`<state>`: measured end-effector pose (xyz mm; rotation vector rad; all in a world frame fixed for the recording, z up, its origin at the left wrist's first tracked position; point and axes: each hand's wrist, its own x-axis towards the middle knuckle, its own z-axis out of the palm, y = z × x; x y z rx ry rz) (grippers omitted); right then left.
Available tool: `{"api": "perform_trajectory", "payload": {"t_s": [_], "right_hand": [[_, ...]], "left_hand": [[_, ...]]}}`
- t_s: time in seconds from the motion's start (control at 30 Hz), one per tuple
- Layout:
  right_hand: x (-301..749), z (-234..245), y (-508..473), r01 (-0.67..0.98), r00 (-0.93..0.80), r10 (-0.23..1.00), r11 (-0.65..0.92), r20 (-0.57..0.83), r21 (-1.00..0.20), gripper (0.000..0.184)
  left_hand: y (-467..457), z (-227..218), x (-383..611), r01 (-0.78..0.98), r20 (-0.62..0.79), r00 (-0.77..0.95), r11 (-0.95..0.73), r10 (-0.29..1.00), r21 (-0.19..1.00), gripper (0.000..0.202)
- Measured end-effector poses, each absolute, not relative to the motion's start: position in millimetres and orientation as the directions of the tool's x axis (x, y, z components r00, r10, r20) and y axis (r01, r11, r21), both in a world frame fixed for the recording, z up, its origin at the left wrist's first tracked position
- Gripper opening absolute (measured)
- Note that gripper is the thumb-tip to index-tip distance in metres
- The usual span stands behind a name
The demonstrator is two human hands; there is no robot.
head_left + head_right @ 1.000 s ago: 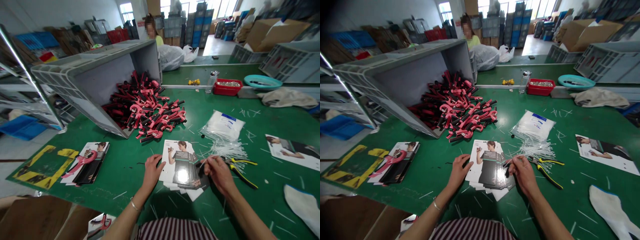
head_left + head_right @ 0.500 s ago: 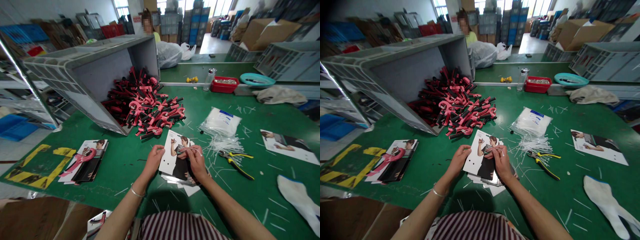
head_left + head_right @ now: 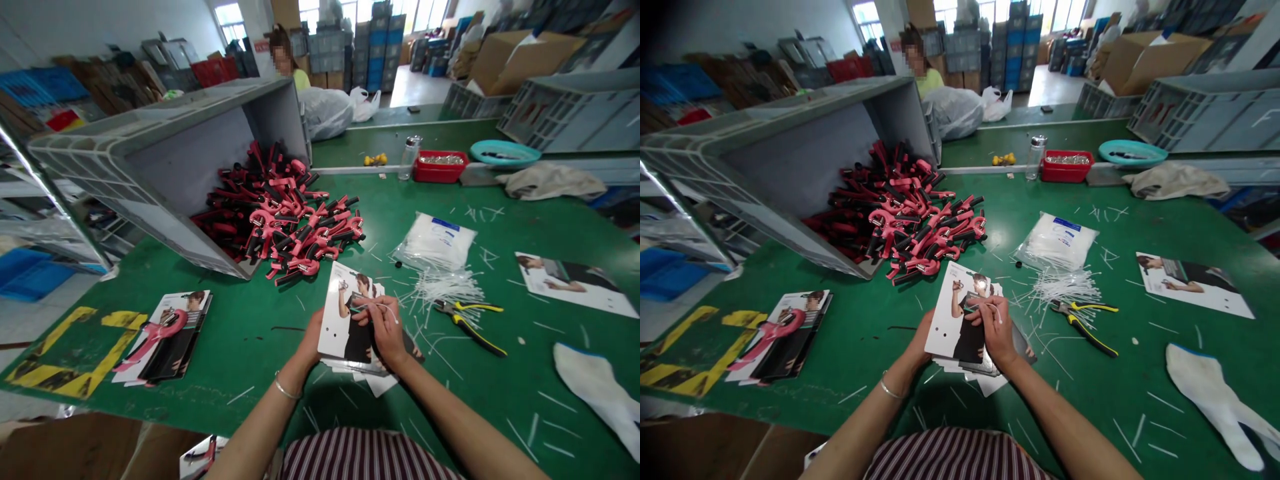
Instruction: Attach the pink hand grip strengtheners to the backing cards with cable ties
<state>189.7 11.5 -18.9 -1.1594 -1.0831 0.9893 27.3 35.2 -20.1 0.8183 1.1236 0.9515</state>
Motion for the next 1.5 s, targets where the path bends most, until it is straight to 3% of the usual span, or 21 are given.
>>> {"api": "perform_trajectory", "payload": {"t_s": [0.27, 0.63, 0.7, 0.77, 0.87, 0.93, 1.1, 1.3, 1.5], "right_hand": [[192, -20, 12, -0.059, 0.257, 0.962, 0.111, 0.092, -0.992, 0.021], [192, -18, 14, -0.057, 0.176, 0.98, 0.104, 0.093, -0.993, 0.022], [193, -20, 17, -0.06, 0.112, 0.99, 0.092, 0.085, -0.994, 0.02], [196, -23, 21, -0.061, 0.033, 0.997, 0.066, 0.064, -0.996, 0.02], [204, -26, 24, -0.052, -0.039, 0.999, 0.031, 0.033, -0.998, 0.021], [211, -27, 25, -0.047, -0.064, 0.998, 0.008, 0.011, -0.999, 0.02], [219, -28, 23, -0.078, -0.127, 0.992, -0.034, -0.024, -0.996, 0.017], [215, -27, 21, -0.149, -0.095, 0.995, -0.02, -0.005, -0.989, 0.016], [215, -25, 22, -0.134, -0.113, 0.993, 0.025, 0.04, -0.991, 0.013]], "left_hand": [[38, -20, 29, -0.192, -0.351, 0.15, 0.376, 0.924, 0.907, 0.038], [40, -18, 29, -0.182, -0.372, 0.119, 0.388, 0.921, 0.903, 0.04], [41, -16, 28, -0.093, -0.297, 0.09, 0.305, 0.951, 0.948, 0.04], [41, -11, 24, 0.12, -0.156, 0.095, 0.144, 0.983, 0.982, 0.038], [38, 2, 15, 0.527, -0.009, 0.187, -0.093, 0.982, 0.845, 0.022], [34, 10, 9, 0.652, 0.005, 0.245, -0.169, 0.969, 0.739, 0.012], [24, 20, 8, 0.557, 0.031, 0.426, -0.289, 0.904, 0.779, 0.021], [19, 16, 26, 0.497, 0.163, 0.306, -0.304, 0.938, 0.813, 0.026], [27, 6, 35, 0.378, 0.132, 0.286, -0.239, 0.949, 0.894, 0.014]]}}
